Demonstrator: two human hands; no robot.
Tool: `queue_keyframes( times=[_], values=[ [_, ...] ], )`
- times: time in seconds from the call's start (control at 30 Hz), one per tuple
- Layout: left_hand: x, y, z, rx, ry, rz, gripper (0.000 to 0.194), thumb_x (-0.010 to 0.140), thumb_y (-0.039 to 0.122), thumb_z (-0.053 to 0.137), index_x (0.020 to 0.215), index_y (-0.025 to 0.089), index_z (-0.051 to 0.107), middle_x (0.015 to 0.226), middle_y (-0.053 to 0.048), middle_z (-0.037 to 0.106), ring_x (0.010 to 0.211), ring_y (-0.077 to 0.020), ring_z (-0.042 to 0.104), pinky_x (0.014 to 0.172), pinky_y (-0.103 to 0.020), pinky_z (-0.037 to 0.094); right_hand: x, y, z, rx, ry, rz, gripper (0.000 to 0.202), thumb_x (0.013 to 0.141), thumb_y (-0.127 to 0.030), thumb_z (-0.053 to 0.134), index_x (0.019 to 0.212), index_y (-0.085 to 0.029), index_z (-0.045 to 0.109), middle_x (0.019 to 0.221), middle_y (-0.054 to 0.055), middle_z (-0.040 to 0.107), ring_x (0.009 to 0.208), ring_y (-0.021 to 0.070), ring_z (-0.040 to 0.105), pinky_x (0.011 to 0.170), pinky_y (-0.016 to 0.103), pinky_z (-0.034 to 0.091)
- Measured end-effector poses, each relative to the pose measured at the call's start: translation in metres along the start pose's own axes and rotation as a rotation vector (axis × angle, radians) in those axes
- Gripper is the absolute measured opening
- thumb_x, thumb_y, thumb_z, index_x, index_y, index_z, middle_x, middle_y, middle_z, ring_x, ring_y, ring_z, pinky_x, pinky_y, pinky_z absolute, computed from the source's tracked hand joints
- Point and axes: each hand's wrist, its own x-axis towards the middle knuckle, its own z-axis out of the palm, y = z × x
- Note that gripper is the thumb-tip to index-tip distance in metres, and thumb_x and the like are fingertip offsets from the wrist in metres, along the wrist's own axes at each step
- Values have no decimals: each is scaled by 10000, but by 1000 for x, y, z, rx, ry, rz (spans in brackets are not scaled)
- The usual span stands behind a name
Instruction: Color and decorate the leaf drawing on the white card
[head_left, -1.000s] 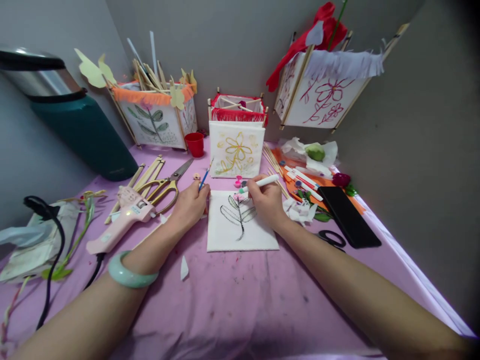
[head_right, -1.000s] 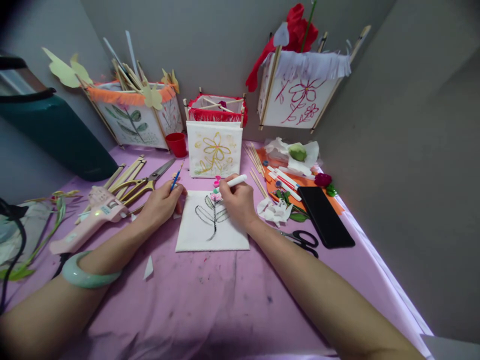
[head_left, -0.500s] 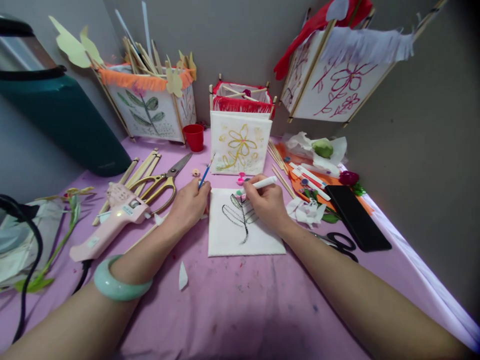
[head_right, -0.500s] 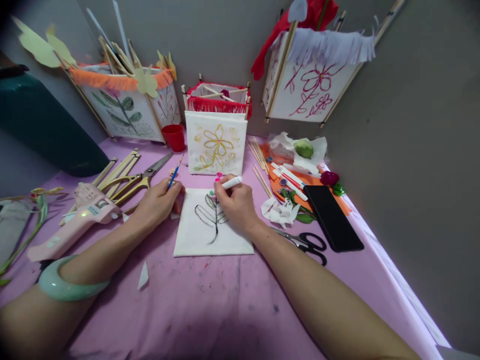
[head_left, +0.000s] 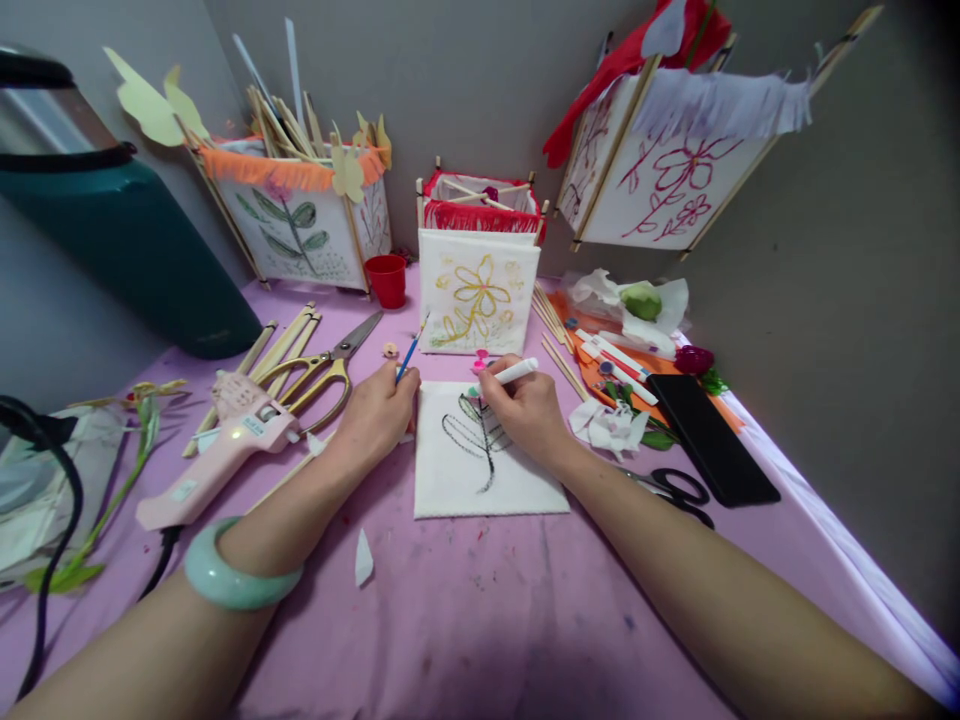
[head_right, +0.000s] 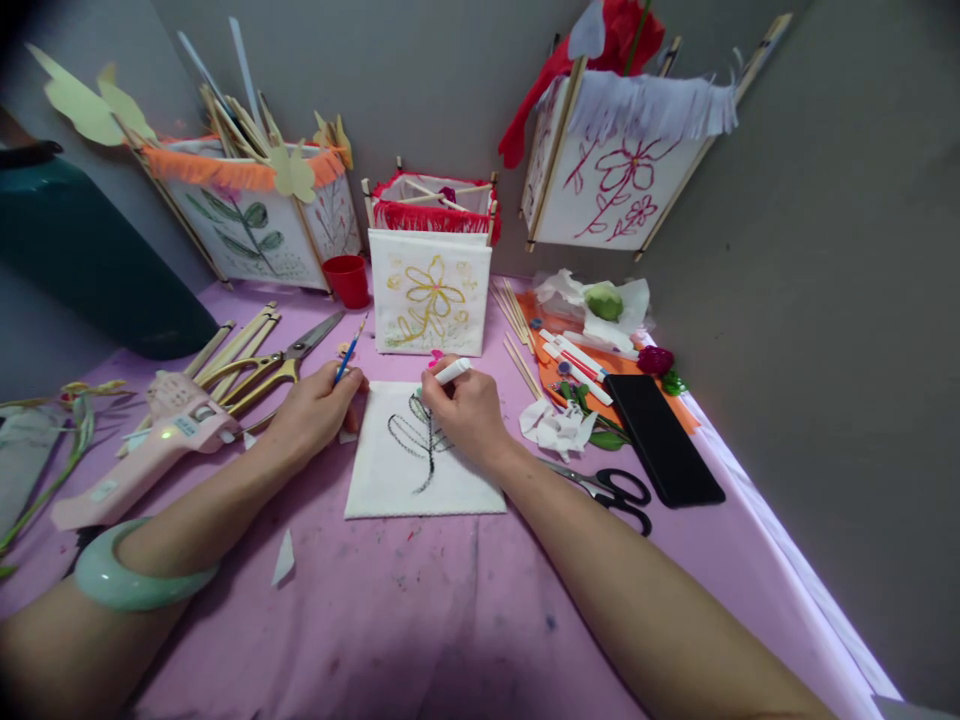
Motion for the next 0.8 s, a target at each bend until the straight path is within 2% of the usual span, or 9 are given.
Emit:
queue_keyframes(
  times=[0.3, 0.47, 0.63, 0.8],
  values=[
    [-2, -1, 0, -32, 20, 6, 324, 855, 450, 341, 832, 203, 549, 518, -6, 588, 501, -186, 557, 527, -273, 373, 3, 8, -5, 301, 203, 154, 200, 788, -325, 547, 655, -179, 516, 498, -53, 492, 429, 72, 428, 424, 193, 336],
    [-1, -3, 1, -103, 37, 46, 351, 864, 479, 314, 806, 214, 536, 491, 5, 582, 443, -164, 533, 495, -261, 377, 6, 9, -14, 492, 315, 318, 144, 741, -273, 565, 651, -178, 505, 473, -56, 516, 368, 61, 414, 345, 175, 308],
    [-2, 1, -4, -105, 21, -26, 340, 846, 500, 342, 761, 221, 519, 505, -3, 605, 365, -154, 514, 425, -263, 382, -8, 13, -23, 551, 334, 404, 165, 732, -286, 568, 629, -165, 524, 479, -48, 515, 356, 49, 415, 316, 162, 280],
    [-4, 3, -6, -212, 13, -85, 340, 823, 529, 384, 782, 218, 517, 670, -37, 663, 395, -153, 549, 379, -260, 394, -19, 7, -21, 607, 314, 425, 165, 726, -295, 588, 648, -168, 517, 474, -53, 521, 353, 48, 413, 320, 155, 288]
  ],
)
